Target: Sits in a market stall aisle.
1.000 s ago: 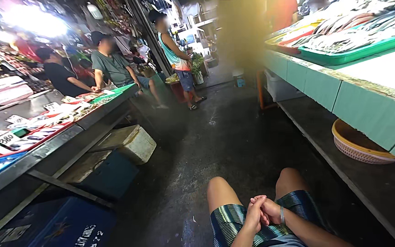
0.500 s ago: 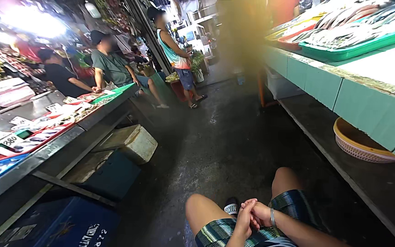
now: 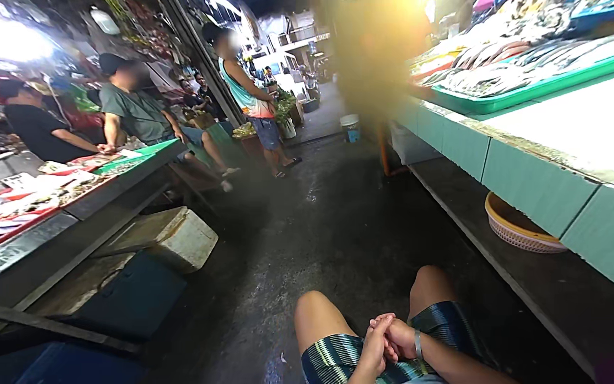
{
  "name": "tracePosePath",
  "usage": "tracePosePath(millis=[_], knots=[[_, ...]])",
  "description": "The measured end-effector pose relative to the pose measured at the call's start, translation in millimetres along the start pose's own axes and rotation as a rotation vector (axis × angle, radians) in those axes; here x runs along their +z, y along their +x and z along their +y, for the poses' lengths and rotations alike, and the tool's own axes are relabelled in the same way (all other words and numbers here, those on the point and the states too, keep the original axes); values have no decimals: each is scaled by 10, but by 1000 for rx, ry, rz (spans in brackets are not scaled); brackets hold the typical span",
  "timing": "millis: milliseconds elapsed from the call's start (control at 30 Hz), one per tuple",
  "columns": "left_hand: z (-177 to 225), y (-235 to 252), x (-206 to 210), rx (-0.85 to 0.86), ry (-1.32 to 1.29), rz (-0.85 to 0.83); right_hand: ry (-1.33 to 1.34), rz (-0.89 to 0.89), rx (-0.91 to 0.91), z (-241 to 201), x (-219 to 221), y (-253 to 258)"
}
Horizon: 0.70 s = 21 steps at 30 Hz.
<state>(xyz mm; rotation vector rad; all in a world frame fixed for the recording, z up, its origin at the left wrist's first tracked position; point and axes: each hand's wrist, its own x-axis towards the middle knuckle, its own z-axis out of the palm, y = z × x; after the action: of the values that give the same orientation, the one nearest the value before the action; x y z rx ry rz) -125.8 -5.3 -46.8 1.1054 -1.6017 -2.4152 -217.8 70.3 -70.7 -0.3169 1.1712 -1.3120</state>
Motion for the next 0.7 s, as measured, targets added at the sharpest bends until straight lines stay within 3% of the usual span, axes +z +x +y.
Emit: tracePosePath(millis=[367,700], knots=[[-12,-193,-352,13,-34,53,-77,-92,28,22,351,116],[33,-116,-143,19,-32,37,-58,-80,-20,-55,195,14]])
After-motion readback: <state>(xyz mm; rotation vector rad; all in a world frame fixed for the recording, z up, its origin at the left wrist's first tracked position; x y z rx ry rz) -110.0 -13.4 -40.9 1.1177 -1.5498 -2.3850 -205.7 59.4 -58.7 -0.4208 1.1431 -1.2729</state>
